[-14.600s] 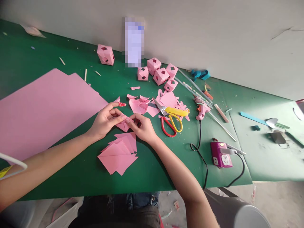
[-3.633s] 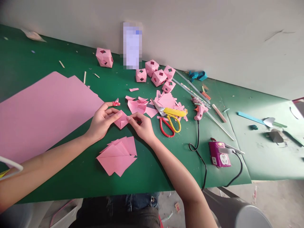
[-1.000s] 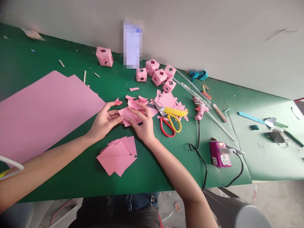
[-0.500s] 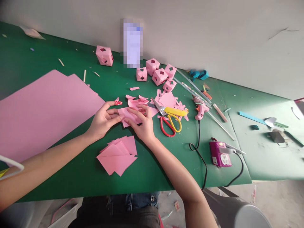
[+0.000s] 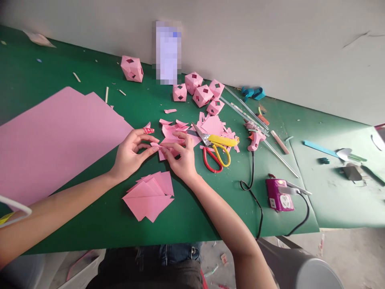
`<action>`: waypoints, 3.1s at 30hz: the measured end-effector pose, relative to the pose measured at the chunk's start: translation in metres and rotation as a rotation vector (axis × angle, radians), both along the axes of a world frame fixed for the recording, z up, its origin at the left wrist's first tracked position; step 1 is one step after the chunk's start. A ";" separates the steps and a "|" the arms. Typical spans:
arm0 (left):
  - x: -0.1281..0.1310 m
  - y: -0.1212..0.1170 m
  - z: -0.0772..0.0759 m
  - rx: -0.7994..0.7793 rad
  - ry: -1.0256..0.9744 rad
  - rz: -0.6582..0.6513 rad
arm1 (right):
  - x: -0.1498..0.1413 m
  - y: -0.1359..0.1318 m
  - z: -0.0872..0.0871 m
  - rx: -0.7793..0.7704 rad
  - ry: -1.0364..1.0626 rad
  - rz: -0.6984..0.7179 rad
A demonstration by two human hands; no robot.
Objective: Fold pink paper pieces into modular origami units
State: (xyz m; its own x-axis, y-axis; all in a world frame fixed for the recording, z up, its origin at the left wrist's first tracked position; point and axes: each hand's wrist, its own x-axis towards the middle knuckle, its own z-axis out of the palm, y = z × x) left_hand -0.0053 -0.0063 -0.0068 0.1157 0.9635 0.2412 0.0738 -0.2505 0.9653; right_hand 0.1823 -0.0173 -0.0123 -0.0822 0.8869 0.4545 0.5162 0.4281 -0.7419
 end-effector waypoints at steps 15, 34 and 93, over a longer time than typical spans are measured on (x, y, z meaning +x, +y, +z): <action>0.000 0.000 0.005 -0.182 -0.060 0.014 | 0.002 0.000 0.000 -0.019 0.020 0.010; -0.003 0.008 -0.003 -0.158 -0.157 0.045 | 0.008 0.007 -0.004 -0.296 0.355 0.020; 0.000 -0.004 -0.003 0.035 0.074 0.099 | -0.010 -0.002 0.005 -0.333 0.280 -0.046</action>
